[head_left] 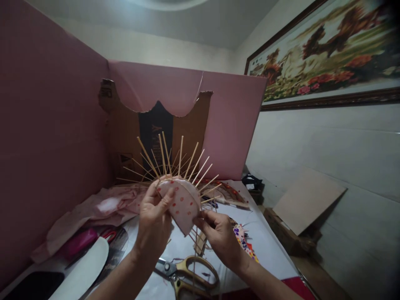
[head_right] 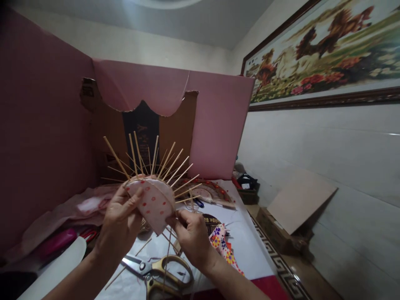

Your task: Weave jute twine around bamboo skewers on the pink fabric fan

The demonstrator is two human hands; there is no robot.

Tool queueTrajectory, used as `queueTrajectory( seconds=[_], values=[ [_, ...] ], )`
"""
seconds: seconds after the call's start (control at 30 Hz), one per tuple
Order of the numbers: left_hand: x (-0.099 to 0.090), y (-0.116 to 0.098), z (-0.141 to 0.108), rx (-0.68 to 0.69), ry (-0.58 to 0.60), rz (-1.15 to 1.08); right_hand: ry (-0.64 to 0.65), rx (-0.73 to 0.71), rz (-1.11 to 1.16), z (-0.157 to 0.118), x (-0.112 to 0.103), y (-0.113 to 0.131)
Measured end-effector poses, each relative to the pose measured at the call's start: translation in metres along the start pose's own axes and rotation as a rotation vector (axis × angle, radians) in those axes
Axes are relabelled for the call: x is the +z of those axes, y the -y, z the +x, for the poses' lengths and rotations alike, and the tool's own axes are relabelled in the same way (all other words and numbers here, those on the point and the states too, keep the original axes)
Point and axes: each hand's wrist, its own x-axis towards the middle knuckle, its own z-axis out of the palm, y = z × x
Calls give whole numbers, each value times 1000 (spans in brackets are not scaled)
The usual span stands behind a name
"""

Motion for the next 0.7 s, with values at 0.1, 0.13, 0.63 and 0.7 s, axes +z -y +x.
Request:
queueTrajectory(
  seconds=[0.1,0.13,0.63,0.7],
  values=[
    [-5,7,-2,-106,89,52,13,-2,89,1,0,-7],
    [-6,9,-3,-116,113,82,23,-6,111,1,0,-10],
    [-8,11,-18,165,373,486,48,-139,156,-7,-3,-25],
    [-8,12,-17,217,381,521,46,-141,151,-7,-3,-27]
  ],
)
